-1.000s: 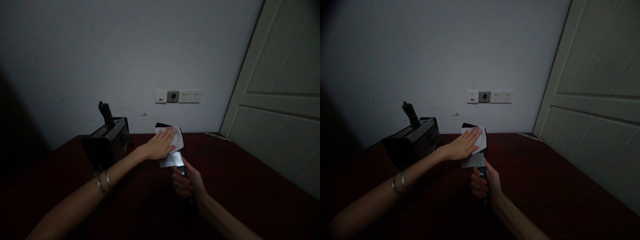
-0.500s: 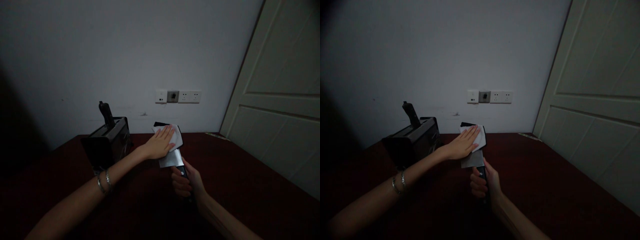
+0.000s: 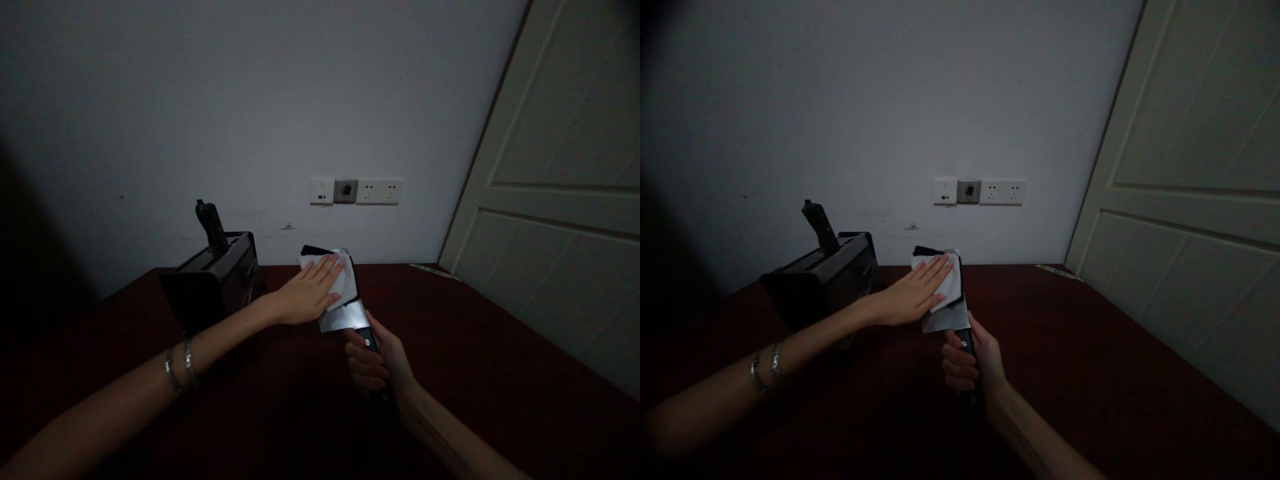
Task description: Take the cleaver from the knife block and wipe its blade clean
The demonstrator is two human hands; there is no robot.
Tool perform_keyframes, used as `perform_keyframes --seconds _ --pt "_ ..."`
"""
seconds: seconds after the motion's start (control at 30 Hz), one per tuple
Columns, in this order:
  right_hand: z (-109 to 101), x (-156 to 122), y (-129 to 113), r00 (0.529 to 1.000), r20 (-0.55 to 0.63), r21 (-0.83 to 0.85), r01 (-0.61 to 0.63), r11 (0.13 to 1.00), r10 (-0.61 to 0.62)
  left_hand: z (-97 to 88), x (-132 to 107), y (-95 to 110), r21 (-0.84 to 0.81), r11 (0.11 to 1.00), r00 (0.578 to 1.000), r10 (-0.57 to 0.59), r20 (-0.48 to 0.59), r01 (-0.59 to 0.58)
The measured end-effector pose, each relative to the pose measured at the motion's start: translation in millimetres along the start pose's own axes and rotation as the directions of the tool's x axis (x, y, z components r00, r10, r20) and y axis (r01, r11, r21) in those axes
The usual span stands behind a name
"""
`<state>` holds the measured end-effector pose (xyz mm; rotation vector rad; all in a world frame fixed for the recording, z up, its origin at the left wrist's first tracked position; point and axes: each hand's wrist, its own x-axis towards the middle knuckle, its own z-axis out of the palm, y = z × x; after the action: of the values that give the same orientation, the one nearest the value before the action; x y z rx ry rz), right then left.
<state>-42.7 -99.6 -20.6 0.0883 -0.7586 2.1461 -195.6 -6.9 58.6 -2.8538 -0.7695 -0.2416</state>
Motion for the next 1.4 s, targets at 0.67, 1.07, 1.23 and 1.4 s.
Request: perform_keyframes --seconds 0.67,1.07,1.23,1.4 --pt "-2.0 0.0 -2.2 0.999 0.035 0.051 -0.016 0.999 0.014 -13.4 21.9 -27.4 0.027 0.999 1.000 -0.025 -0.001 0.025" --pt "-6.0 2.5 2.8 0.998 0.049 0.074 -0.041 0.996 0.037 -4.3 31.0 -12.7 0.040 0.999 0.999 0.006 0.034 -0.008" --pt "-8.9 2.7 2.3 0.997 0.070 0.090 -0.039 0.995 0.033 -4.9 38.8 -18.9 0.029 0.999 0.997 -0.034 0.064 0.032" --pt "-12.4 1.8 -1.3 0.998 0.059 0.072 -0.002 0.997 -0.002 4.0 11.7 22.4 0.041 0.993 0.992 0.112 0.053 -0.114"
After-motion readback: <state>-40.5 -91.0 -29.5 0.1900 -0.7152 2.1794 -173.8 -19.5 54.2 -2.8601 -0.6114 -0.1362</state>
